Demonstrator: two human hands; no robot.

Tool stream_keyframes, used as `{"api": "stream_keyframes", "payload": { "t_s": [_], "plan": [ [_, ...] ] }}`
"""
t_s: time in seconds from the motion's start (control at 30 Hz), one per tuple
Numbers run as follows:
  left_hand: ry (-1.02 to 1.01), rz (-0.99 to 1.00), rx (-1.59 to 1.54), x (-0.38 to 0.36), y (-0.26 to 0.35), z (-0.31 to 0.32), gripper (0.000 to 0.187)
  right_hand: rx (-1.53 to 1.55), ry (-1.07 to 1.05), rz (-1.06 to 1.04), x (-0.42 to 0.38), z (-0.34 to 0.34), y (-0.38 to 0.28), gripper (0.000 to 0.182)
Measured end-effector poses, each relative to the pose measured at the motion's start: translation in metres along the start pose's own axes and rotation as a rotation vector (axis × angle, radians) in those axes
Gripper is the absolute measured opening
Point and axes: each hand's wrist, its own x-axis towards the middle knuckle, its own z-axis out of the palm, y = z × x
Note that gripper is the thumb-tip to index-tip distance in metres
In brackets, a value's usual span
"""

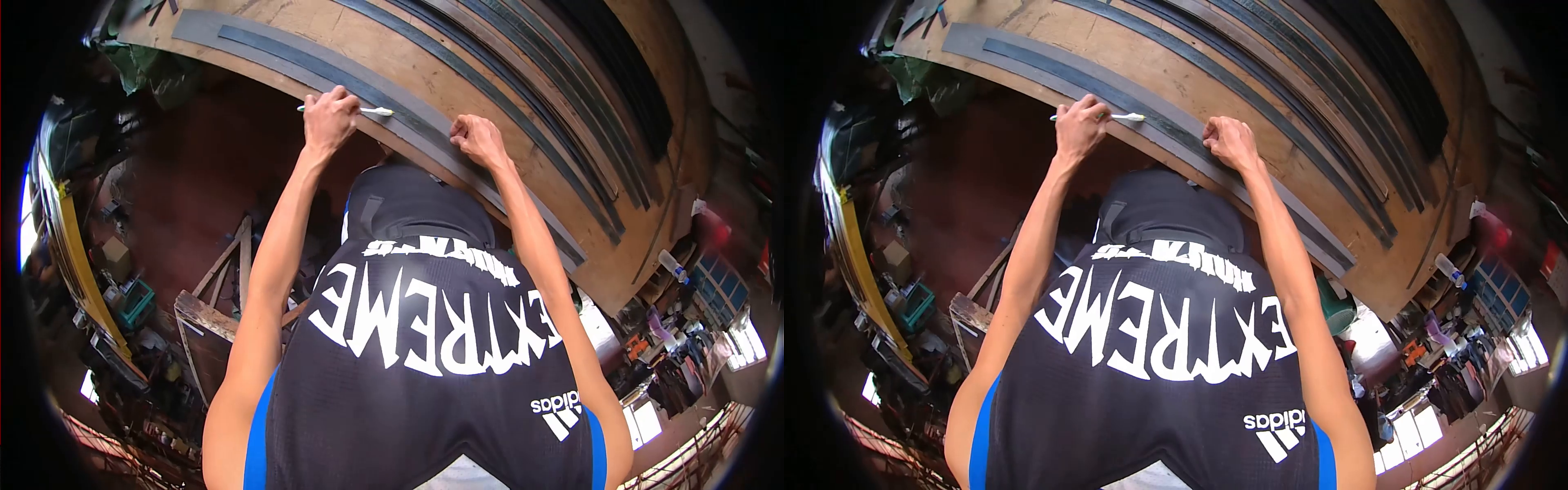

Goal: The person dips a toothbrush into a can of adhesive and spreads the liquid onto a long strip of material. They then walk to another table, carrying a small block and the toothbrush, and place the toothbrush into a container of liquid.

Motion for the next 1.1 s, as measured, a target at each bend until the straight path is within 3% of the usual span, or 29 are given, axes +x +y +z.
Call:
{"api": "stream_keyframes", "payload": {
  "t_s": [0.2, 0.27, 0.43, 0.53, 0.67, 0.73, 0.83, 0.87, 0.97, 1.1],
  "plan": [
    [0.020, 0.172, -0.136, 0.002, 0.050, 0.017, 0.002, -0.077, -0.045, -0.038, 0.001, -0.005, -0.004, 0.016],
    [0.017, 0.191, -0.069, 0.007, 0.040, 0.028, 0.003, -0.069, -0.038, -0.039, 0.000, -0.006, -0.008, 0.018],
    [-0.017, -0.059, 0.026, 0.010, -0.023, -0.004, 0.009, -0.068, -0.016, -0.060, -0.001, -0.003, -0.004, 0.022],
    [0.004, -0.123, 0.058, 0.006, -0.015, -0.020, 0.009, -0.115, 0.019, -0.113, -0.001, -0.004, -0.005, 0.021],
    [0.057, 0.133, -0.112, -0.009, 0.040, 0.022, 0.005, -0.082, -0.006, -0.089, 0.001, -0.003, -0.003, 0.021],
    [0.025, 0.117, -0.064, -0.008, 0.043, 0.031, 0.005, -0.087, 0.001, -0.109, 0.002, -0.002, -0.001, 0.020],
    [0.031, -0.238, -0.026, -0.010, -0.022, -0.001, 0.008, -0.109, 0.013, -0.112, 0.000, 0.001, 0.005, 0.016],
    [0.161, -0.298, -0.026, -0.016, -0.056, -0.007, 0.011, -0.106, 0.006, -0.122, 0.000, 0.002, 0.007, 0.016],
    [0.237, -0.642, -0.150, -0.037, -0.125, -0.062, 0.019, -0.129, 0.053, -0.137, 0.000, 0.008, 0.011, 0.012],
    [0.452, -0.745, -0.387, -0.062, -0.200, -0.068, 0.019, -0.139, 0.097, -0.120, -0.011, 0.009, 0.003, 0.010]
  ]
}}
